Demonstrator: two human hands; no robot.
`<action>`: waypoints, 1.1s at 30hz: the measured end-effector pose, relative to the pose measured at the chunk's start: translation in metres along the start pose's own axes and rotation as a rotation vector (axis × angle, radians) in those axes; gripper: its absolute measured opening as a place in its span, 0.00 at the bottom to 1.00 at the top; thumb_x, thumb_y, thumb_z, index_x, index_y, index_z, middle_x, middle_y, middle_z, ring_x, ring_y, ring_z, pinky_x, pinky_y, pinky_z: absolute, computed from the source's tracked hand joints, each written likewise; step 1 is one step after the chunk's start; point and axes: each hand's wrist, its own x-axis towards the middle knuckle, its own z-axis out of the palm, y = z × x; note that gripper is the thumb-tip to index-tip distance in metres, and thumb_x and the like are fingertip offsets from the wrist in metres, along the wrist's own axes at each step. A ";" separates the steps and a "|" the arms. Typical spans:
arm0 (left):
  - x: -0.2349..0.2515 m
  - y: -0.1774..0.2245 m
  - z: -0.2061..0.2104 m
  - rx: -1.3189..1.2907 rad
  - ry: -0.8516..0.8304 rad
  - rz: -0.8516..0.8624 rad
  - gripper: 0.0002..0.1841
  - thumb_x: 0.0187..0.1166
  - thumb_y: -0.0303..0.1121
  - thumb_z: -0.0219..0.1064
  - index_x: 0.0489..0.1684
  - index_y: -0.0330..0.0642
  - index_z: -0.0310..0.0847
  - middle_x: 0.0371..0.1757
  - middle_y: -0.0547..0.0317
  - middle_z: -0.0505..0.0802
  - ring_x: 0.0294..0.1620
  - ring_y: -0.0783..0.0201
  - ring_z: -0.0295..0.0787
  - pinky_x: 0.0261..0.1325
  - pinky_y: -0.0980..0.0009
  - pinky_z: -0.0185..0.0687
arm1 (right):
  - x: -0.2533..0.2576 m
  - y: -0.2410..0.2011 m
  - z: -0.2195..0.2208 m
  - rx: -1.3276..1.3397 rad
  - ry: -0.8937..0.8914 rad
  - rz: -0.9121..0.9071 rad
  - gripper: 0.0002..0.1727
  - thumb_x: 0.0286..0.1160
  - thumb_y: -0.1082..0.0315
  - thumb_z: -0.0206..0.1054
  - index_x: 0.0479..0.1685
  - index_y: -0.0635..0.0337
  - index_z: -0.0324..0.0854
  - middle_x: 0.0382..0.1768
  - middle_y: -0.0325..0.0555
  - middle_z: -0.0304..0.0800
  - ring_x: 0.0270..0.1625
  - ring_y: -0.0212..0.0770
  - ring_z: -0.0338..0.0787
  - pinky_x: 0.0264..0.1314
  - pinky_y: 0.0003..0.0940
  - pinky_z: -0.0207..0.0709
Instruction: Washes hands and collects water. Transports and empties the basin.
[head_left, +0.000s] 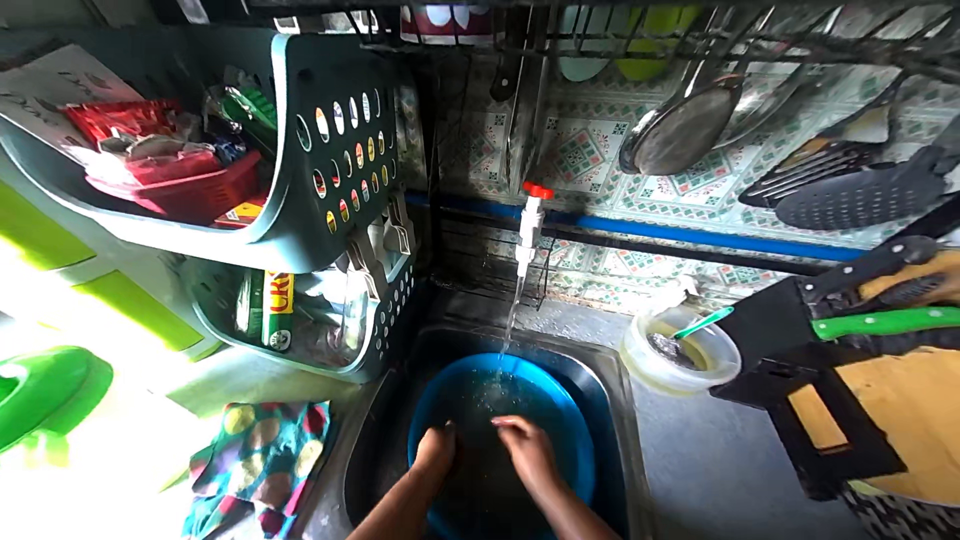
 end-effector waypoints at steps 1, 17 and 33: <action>0.007 -0.009 0.001 0.048 -0.014 -0.011 0.24 0.96 0.42 0.43 0.54 0.33 0.83 0.42 0.50 0.91 0.38 0.58 0.89 0.45 0.59 0.85 | 0.014 0.004 -0.003 -0.094 0.052 0.218 0.19 0.88 0.66 0.56 0.65 0.70 0.82 0.65 0.63 0.87 0.70 0.54 0.86 0.76 0.47 0.76; -0.042 0.069 -0.028 0.168 -0.292 0.550 0.17 0.86 0.30 0.62 0.71 0.39 0.82 0.69 0.49 0.89 0.66 0.56 0.88 0.68 0.55 0.82 | 0.117 -0.262 -0.227 -0.902 0.264 -0.940 0.35 0.63 0.89 0.67 0.73 0.50 0.84 0.74 0.56 0.81 0.77 0.66 0.77 0.76 0.68 0.71; -0.022 0.007 -0.072 0.464 0.198 0.083 0.33 0.85 0.45 0.65 0.86 0.40 0.63 0.76 0.38 0.82 0.77 0.43 0.79 0.79 0.47 0.73 | 0.169 -0.297 -0.213 -1.081 0.148 -0.579 0.32 0.78 0.38 0.67 0.41 0.64 0.89 0.42 0.64 0.91 0.54 0.68 0.89 0.55 0.75 0.77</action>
